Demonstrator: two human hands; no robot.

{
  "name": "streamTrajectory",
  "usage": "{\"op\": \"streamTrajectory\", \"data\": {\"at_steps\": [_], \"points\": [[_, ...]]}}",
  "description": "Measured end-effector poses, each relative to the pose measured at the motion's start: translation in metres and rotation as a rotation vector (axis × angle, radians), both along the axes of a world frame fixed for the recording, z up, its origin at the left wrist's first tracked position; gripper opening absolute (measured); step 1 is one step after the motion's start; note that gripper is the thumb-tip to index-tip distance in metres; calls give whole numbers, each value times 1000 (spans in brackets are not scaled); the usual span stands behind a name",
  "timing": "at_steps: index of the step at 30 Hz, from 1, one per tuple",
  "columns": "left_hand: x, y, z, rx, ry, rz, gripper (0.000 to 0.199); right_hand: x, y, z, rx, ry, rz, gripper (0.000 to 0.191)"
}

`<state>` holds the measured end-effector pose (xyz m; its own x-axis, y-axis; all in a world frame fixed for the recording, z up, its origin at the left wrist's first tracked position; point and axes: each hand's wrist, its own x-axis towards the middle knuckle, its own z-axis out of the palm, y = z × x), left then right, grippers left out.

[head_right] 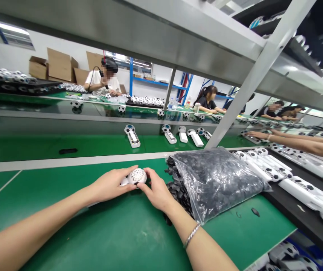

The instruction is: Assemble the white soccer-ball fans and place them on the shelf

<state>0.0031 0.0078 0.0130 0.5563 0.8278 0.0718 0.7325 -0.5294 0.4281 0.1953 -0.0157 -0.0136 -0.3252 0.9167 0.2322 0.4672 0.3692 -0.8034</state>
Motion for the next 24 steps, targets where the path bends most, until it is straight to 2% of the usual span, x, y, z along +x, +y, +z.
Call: {"op": "streamTrajectory", "data": {"at_steps": [3, 13, 20, 24], "points": [[0, -1, 0, 3, 8, -9, 61, -1, -1, 4, 25, -8, 13, 35], [3, -7, 0, 78, 74, -29, 68, 1, -1, 3, 59, -100, -19, 34], [8, -11, 2, 78, 47, 28, 61, -6, -7, 3, 48, -108, -83, 32], [7, -10, 4, 30, 51, 46, 60, 4, 3, 6, 40, -109, -104, 28]]}}
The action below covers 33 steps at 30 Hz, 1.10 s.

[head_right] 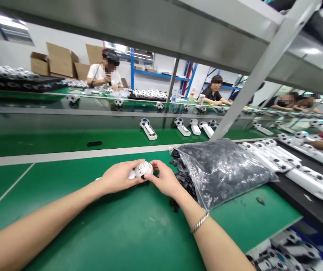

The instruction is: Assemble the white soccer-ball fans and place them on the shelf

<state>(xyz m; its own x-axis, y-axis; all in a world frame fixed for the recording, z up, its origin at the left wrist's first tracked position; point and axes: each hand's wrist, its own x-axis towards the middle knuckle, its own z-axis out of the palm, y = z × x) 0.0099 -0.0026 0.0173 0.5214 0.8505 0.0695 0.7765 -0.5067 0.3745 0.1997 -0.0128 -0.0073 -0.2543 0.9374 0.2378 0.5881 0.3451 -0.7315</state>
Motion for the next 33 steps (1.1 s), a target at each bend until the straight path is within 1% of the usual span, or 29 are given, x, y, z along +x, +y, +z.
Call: {"op": "streamTrajectory", "data": {"at_steps": [3, 5, 7, 8, 10, 12, 14, 16, 18, 19, 21, 23, 25, 27, 28, 29, 30, 33], "points": [[-4, 3, 0, -2, 46, 1, 53, 22, 11, 4, 70, -68, -170, 20], [-6, 5, -1, 45, 61, -23, 47, 35, 15, 7, 89, -144, -234, 12], [-6, 6, -2, 104, 54, -57, 48, 43, 15, 7, 64, -208, -238, 8], [-6, 6, -2, 136, 57, -64, 51, 45, 15, 6, 50, -236, -235, 8], [-5, 6, -3, 196, 86, -65, 54, 45, 14, 4, 22, -276, -222, 11], [-4, 7, -3, 238, 112, -67, 57, 41, 12, 1, -2, -297, -206, 9], [-5, 8, -4, 228, 110, -79, 60, 38, 11, 0, -16, -303, -196, 8], [-7, 10, -4, 158, 82, -110, 59, 35, 10, 1, -22, -291, -184, 10], [-9, 11, -4, 65, 43, -156, 59, 33, 8, 3, -29, -268, -156, 8], [-9, 11, -5, 27, 19, -166, 63, 31, 7, 4, -39, -245, -136, 6], [-8, 10, -6, -16, -27, -133, 72, 28, 5, 8, -75, -136, -91, 9], [-5, 8, -7, -20, -63, -70, 70, 25, 3, 12, -132, 45, -43, 14], [-2, 6, -8, -13, -87, -47, 66, 21, 1, 17, -190, 226, 8, 17], [-1, 5, -8, 2, -99, -52, 63, 18, -1, 20, -238, 310, 57, 21], [-1, 5, -9, 15, -105, -47, 63, 17, -2, 21, -244, 309, 76, 22], [-2, 5, -9, 31, -111, -40, 62, 16, -3, 22, -218, 277, 83, 22], [-2, 5, -10, 48, -116, -33, 61, 16, -4, 22, -156, 220, 75, 21], [-5, 7, -12, 69, -124, -29, 60, 14, -5, 21, 101, 34, 18, 19]]}}
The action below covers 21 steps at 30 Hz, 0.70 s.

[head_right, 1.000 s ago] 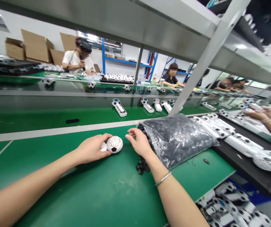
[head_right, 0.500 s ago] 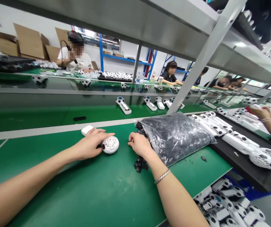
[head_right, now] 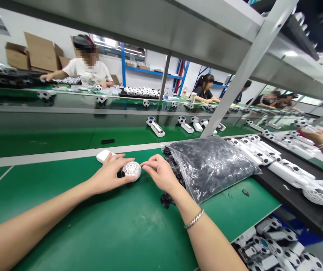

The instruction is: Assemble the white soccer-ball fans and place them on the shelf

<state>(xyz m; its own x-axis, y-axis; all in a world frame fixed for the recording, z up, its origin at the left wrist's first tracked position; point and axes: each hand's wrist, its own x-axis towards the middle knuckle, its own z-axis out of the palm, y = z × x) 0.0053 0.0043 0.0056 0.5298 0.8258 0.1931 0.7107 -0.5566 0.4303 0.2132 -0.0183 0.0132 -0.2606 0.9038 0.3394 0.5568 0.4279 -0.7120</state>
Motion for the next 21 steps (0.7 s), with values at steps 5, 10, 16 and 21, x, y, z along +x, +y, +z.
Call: {"op": "streamTrajectory", "data": {"at_steps": [5, 10, 16, 21], "points": [[-1, 3, -3, 2, 9, -13, 68, -4, -1, -3, 20, 8, -48, 23], [-2, 0, -6, 13, 4, 2, 67, -10, -5, -2, 49, -2, -39, 20], [-5, 5, -15, 22, 10, 26, 59, -17, -7, -6, -5, 42, -36, 9], [-10, 12, -25, 78, -4, 31, 53, -20, -10, 0, 81, 20, -73, 8]]}}
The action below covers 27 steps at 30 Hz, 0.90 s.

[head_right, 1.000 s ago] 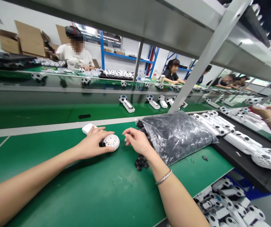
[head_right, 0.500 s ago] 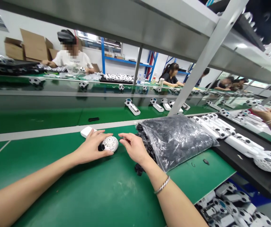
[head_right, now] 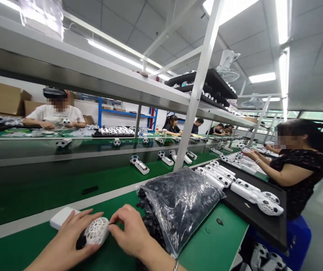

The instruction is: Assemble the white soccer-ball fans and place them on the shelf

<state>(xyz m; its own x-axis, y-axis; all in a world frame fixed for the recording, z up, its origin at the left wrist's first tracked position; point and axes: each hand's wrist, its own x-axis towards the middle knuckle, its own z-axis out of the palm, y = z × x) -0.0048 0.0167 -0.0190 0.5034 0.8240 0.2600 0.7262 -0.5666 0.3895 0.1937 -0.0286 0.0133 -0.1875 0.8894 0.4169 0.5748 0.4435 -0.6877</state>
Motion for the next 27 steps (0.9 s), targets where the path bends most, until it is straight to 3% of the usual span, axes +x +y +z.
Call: {"op": "streamTrajectory", "data": {"at_steps": [7, 12, 17, 23, 27], "points": [[-5, 11, -10, 30, -11, -15, 53, -10, -4, -10, -95, 64, 196, 8], [-4, 9, -7, 53, -9, -5, 53, -15, 3, -20, -119, 165, 132, 9], [-5, 6, -2, 74, 55, -31, 62, -16, 6, -24, -93, 195, 191, 12], [-9, 16, -9, 113, 102, -57, 62, -18, 8, -29, -70, 211, 168, 15], [-5, 17, -8, 95, 86, -39, 62, -15, 12, -33, -82, 239, 101, 32]]}}
